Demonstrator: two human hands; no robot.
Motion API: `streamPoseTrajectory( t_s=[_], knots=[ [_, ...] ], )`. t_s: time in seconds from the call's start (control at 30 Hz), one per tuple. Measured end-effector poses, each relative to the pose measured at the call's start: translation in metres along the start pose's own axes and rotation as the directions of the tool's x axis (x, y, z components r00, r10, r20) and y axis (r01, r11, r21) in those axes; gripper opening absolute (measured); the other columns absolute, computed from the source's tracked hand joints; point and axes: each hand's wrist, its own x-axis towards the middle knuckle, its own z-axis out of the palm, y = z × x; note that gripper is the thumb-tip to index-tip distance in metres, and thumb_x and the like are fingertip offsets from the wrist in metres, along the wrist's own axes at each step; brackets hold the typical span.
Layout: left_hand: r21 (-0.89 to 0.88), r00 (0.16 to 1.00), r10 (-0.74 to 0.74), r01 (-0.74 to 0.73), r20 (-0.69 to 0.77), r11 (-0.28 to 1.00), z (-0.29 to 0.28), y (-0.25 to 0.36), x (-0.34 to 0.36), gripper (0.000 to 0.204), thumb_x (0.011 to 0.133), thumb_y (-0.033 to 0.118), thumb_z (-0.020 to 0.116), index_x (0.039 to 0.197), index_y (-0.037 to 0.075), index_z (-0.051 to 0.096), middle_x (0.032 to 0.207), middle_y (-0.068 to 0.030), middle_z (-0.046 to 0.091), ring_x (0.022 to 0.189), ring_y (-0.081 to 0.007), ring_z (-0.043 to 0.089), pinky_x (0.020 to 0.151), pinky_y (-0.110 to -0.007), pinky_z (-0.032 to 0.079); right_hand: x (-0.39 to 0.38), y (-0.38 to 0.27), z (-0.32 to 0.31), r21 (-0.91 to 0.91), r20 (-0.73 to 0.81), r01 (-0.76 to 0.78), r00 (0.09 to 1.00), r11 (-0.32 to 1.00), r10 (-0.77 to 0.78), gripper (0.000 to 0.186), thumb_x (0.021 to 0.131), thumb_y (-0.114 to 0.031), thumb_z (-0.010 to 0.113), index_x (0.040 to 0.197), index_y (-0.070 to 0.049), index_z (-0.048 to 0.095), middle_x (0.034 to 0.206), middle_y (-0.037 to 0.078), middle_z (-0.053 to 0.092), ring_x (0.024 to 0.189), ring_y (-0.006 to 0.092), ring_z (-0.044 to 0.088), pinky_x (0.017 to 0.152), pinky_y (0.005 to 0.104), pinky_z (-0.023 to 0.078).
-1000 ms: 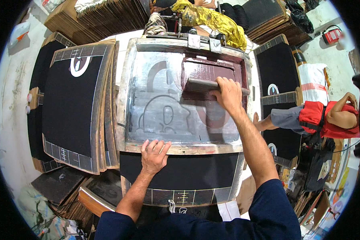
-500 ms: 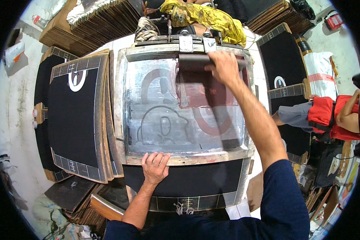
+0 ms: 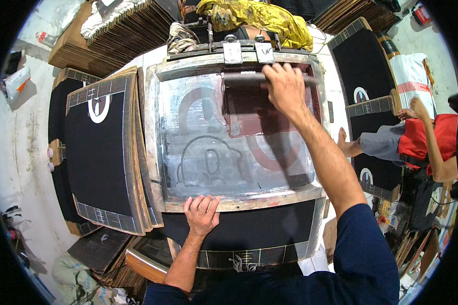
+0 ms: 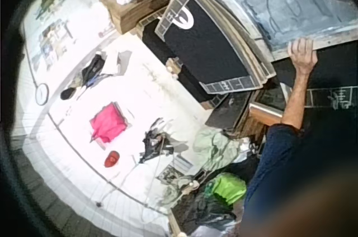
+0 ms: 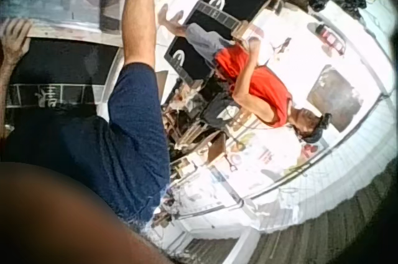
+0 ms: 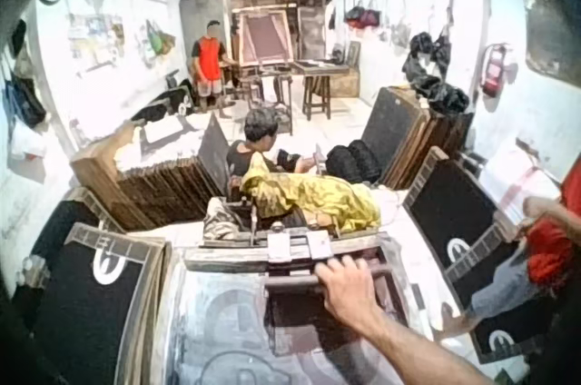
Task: The person performs screen printing on black t-shirts using a squeegee and a screen frame. They repeatedly apply ink, pull the squeegee across the screen, lift the frame to reveal the printed logo, and place the finished shirt aside.
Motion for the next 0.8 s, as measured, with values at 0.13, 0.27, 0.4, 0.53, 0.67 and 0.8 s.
streamPoseTrajectory(
  t_s=[0.13,0.27,0.4,0.53,0.67,0.8],
  knots=[
    [0.014,1.000,0.001,-0.001,-0.008,1.000,0.000,0.000,0.000,0.045,0.079,0.020,0.075,0.124,0.023,0.076,0.122,0.0019,0.067,0.121,-0.0218,0.059,0.116,-0.052,0.036,0.033,0.006,0.018,-0.050,-0.082,-0.002,0.997,0.999,-0.002,0.027,0.086,-0.020,0.079,0.110,-0.015,0.067,0.104,0.005,0.068,0.104,0.0295,0.064,0.088,0.0481,0.046],
    [0.004,1.000,0.003,-0.003,-0.007,1.000,0.000,0.000,0.001,0.045,0.079,0.019,0.074,0.124,0.023,0.076,0.123,0.0016,0.068,0.122,-0.0222,0.059,0.117,-0.051,0.036,-0.016,-0.019,-0.004,-0.088,-0.059,-0.017,0.998,0.996,0.011,0.023,0.084,-0.011,0.073,0.106,-0.014,0.067,0.102,0.005,0.067,0.103,0.0291,0.064,0.086,0.0480,0.047],
    [-0.038,1.000,-0.007,0.007,-0.010,0.999,-0.002,0.001,0.001,0.046,0.079,0.018,0.074,0.125,0.023,0.075,0.124,0.0018,0.068,0.123,-0.0220,0.058,0.117,-0.051,0.035,-0.066,-0.037,-0.037,-0.035,0.117,-0.001,0.993,0.999,0.005,0.028,0.082,-0.012,0.076,0.108,-0.015,0.067,0.102,0.004,0.067,0.102,0.0285,0.064,0.085,0.0466,0.046],
    [-0.035,1.000,0.003,-0.003,-0.019,0.999,-0.001,0.001,0.003,0.047,0.079,0.019,0.074,0.126,0.022,0.075,0.125,0.0020,0.067,0.123,-0.0218,0.058,0.117,-0.052,0.035,-0.015,-0.012,-0.022,-0.003,0.143,0.027,0.989,1.000,-0.026,0.033,0.082,-0.020,0.084,0.111,-0.015,0.068,0.107,0.005,0.070,0.106,0.0283,0.066,0.087,0.0475,0.047],
    [-0.025,1.000,0.005,-0.005,-0.025,1.000,0.002,-0.001,0.001,0.044,0.080,0.020,0.074,0.124,0.022,0.076,0.124,0.0020,0.068,0.123,-0.0219,0.058,0.117,-0.052,0.035,0.033,0.006,0.015,-0.055,-0.045,0.014,0.999,0.998,-0.016,0.029,0.084,-0.022,0.082,0.108,-0.014,0.070,0.106,0.005,0.072,0.105,0.0288,0.066,0.088,0.0474,0.047],
    [-0.043,1.000,0.014,-0.014,-0.017,0.999,0.002,-0.002,0.000,0.044,0.079,0.020,0.076,0.123,0.017,0.074,0.124,-0.0005,0.067,0.123,-0.0233,0.058,0.118,-0.053,0.033,-0.012,-0.014,0.005,-0.078,-0.100,0.002,0.995,0.997,-0.010,0.032,0.080,-0.012,0.079,0.110,-0.015,0.069,0.108,0.005,0.069,0.106,0.0286,0.065,0.089,0.0469,0.047]
  ],
)
